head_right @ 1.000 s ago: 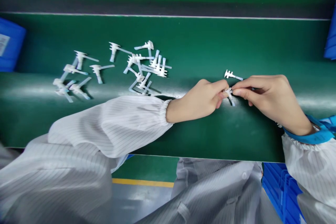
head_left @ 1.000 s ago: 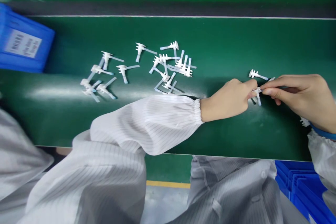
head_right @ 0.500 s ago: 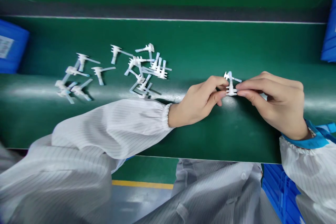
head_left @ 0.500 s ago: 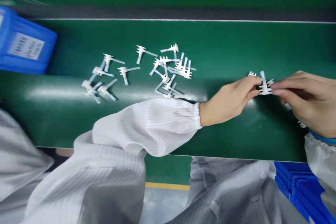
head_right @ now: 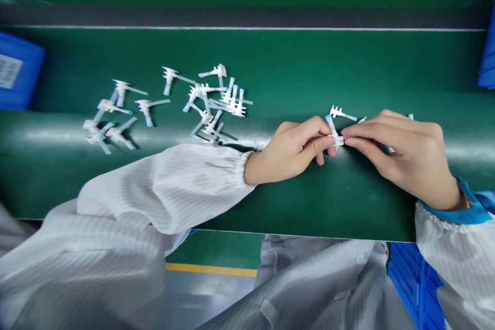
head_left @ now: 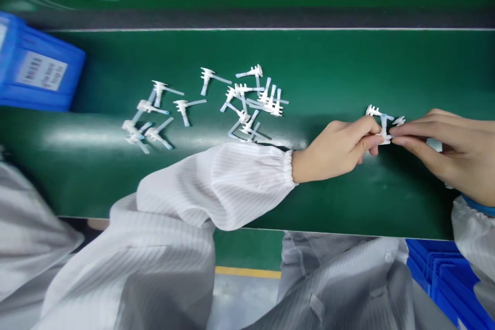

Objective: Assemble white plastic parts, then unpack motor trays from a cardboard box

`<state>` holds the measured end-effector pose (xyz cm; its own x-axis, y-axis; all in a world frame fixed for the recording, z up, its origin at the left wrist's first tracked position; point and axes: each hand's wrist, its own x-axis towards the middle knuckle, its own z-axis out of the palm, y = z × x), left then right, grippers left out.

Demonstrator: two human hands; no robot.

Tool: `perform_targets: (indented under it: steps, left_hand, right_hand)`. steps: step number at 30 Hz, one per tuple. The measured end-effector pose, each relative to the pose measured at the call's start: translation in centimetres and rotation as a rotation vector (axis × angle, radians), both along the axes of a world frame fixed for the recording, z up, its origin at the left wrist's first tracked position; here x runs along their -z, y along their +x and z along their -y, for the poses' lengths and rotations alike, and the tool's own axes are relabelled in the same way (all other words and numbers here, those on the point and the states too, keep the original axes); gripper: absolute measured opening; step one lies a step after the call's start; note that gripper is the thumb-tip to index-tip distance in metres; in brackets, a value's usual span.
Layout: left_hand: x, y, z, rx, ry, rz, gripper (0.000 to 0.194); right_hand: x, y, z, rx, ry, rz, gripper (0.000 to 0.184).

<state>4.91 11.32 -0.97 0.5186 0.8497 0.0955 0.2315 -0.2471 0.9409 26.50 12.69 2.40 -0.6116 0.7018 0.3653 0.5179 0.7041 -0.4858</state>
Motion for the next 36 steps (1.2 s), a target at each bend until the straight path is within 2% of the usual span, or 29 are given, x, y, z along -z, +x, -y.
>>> perform_targets:
  steps: [5, 8, 14, 24, 30, 36]
  left_hand:
    - [0.9, 0.1, 0.4, -0.024, 0.136, -0.031, 0.02]
    - [1.4, 0.1, 0.5, -0.044, 0.203, -0.028, 0.018]
    - [1.6, 0.1, 0.6, -0.09, 0.25, -0.047, 0.02]
    - [1.8, 0.4, 0.8, -0.221, 0.179, -0.063, 0.017]
    - [1.7, 0.4, 0.7, -0.225, 0.098, -0.103, 0.015]
    - [1.3, 0.6, 0.4, -0.213, -0.016, -0.062, 0.015]
  right_hand:
    - [0.0, -0.1, 0.2, -0.044, -0.016, 0.028, 0.009]
    - [-0.1, -0.7, 0.6, -0.015, -0.061, 0.033, 0.012]
    - [0.4, -1.6, 1.1, -0.003, -0.104, -0.011, 0.013]
    - [2.2, -3.1, 1.6, 0.122, -0.122, -0.164, 0.011]
    - [2.3, -3.4, 1.8, 0.157, -0.148, -0.137, 0.014]
    - [2.0, -3.0, 1.1, 0.142, -0.148, -0.114, 0.015]
